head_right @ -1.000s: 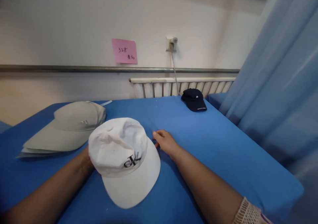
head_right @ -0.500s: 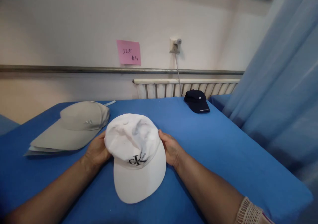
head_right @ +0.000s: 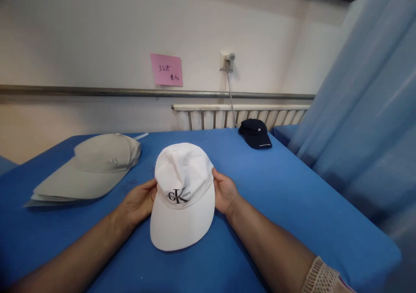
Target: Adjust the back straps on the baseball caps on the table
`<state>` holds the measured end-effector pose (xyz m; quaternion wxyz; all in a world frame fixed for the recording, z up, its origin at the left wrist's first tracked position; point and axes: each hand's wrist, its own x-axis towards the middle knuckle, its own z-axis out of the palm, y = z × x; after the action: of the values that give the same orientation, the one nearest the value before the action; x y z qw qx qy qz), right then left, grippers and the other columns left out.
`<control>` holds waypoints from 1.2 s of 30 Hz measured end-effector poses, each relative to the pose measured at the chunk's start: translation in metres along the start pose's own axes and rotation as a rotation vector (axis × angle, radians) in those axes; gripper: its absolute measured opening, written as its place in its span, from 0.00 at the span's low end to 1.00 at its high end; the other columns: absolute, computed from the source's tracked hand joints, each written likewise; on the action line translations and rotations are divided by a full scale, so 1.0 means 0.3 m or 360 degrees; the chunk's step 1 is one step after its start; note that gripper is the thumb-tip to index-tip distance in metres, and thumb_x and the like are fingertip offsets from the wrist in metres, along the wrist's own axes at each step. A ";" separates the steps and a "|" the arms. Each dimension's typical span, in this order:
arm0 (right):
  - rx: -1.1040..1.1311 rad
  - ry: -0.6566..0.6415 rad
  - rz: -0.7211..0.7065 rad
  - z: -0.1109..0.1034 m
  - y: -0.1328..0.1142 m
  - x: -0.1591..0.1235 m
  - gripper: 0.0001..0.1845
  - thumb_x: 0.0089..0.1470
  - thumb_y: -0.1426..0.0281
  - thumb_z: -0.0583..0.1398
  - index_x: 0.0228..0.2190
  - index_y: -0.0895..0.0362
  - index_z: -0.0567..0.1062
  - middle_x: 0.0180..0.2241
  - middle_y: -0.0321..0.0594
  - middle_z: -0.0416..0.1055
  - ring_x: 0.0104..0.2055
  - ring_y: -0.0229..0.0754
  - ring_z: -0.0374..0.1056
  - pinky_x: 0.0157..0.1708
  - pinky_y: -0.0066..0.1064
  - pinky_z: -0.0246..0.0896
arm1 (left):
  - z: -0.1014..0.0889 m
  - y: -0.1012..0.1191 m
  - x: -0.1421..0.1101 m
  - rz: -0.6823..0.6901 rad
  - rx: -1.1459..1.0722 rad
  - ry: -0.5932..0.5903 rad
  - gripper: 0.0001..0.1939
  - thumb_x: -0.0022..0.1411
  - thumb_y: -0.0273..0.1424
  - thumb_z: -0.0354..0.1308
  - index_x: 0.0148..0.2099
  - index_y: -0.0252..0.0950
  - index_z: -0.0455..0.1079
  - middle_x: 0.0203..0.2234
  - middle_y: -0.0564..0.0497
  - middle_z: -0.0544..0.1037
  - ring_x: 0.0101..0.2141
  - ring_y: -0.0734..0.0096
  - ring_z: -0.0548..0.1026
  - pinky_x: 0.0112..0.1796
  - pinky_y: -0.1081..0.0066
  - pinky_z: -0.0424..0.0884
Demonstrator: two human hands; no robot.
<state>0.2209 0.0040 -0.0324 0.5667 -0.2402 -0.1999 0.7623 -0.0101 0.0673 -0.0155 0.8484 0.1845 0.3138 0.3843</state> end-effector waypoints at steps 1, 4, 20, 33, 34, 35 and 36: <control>-0.0020 -0.0008 0.0005 0.002 0.001 0.002 0.22 0.64 0.60 0.49 0.49 0.58 0.72 0.46 0.46 0.76 0.53 0.49 0.69 0.58 0.46 0.57 | 0.009 0.000 -0.005 -0.0002 0.0003 -0.0008 0.17 0.68 0.22 0.48 0.56 0.27 0.68 0.35 0.42 0.83 0.37 0.61 0.82 0.46 0.63 0.76; -0.0068 -0.0046 0.0020 0.012 0.000 0.003 0.24 0.63 0.57 0.49 0.51 0.59 0.71 0.48 0.48 0.75 0.55 0.51 0.68 0.57 0.48 0.57 | 0.025 -0.005 -0.014 -0.0013 0.0013 -0.0028 0.19 0.68 0.23 0.48 0.58 0.26 0.66 0.37 0.41 0.83 0.38 0.59 0.82 0.47 0.61 0.75; 0.0090 0.0005 0.0075 -0.007 0.043 0.006 0.20 0.59 0.61 0.58 0.48 0.61 0.72 0.42 0.47 0.78 0.49 0.50 0.72 0.55 0.47 0.61 | 0.059 -0.026 -0.087 -0.0188 0.0001 -0.0577 0.28 0.60 0.45 0.58 0.57 0.33 0.69 0.45 0.39 0.81 0.53 0.44 0.73 0.55 0.49 0.66; 0.0132 0.0106 0.0088 -0.006 0.040 0.012 0.20 0.60 0.61 0.57 0.48 0.61 0.73 0.42 0.48 0.78 0.49 0.50 0.73 0.55 0.47 0.61 | 0.092 -0.023 -0.115 -0.0149 0.0076 -0.0532 0.29 0.59 0.46 0.57 0.57 0.33 0.70 0.47 0.39 0.79 0.55 0.42 0.71 0.55 0.49 0.66; 0.0118 0.0138 0.0048 -0.013 0.033 0.017 0.21 0.61 0.60 0.57 0.48 0.61 0.73 0.43 0.48 0.78 0.49 0.50 0.72 0.55 0.47 0.61 | 0.086 -0.030 -0.110 -0.0149 0.0091 -0.0516 0.28 0.59 0.44 0.58 0.57 0.32 0.70 0.47 0.39 0.79 0.54 0.42 0.72 0.54 0.49 0.66; 0.0105 0.0171 0.0006 -0.021 0.024 0.022 0.21 0.61 0.60 0.56 0.49 0.61 0.73 0.43 0.47 0.78 0.50 0.50 0.72 0.55 0.47 0.61 | 0.080 -0.037 -0.102 -0.0157 0.0116 -0.0494 0.27 0.60 0.41 0.58 0.57 0.31 0.70 0.47 0.38 0.80 0.53 0.43 0.73 0.54 0.50 0.67; 0.0096 0.0209 -0.0036 -0.030 0.014 0.027 0.21 0.61 0.59 0.55 0.49 0.61 0.73 0.43 0.47 0.78 0.50 0.50 0.72 0.55 0.47 0.62 | 0.073 -0.046 -0.094 -0.0168 0.0155 -0.0468 0.24 0.60 0.37 0.58 0.56 0.30 0.70 0.46 0.38 0.80 0.52 0.45 0.74 0.54 0.52 0.68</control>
<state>0.2212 0.0110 -0.0432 0.5943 -0.2701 -0.1420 0.7441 -0.0023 0.0353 0.0041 0.8943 0.2630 0.2137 0.2923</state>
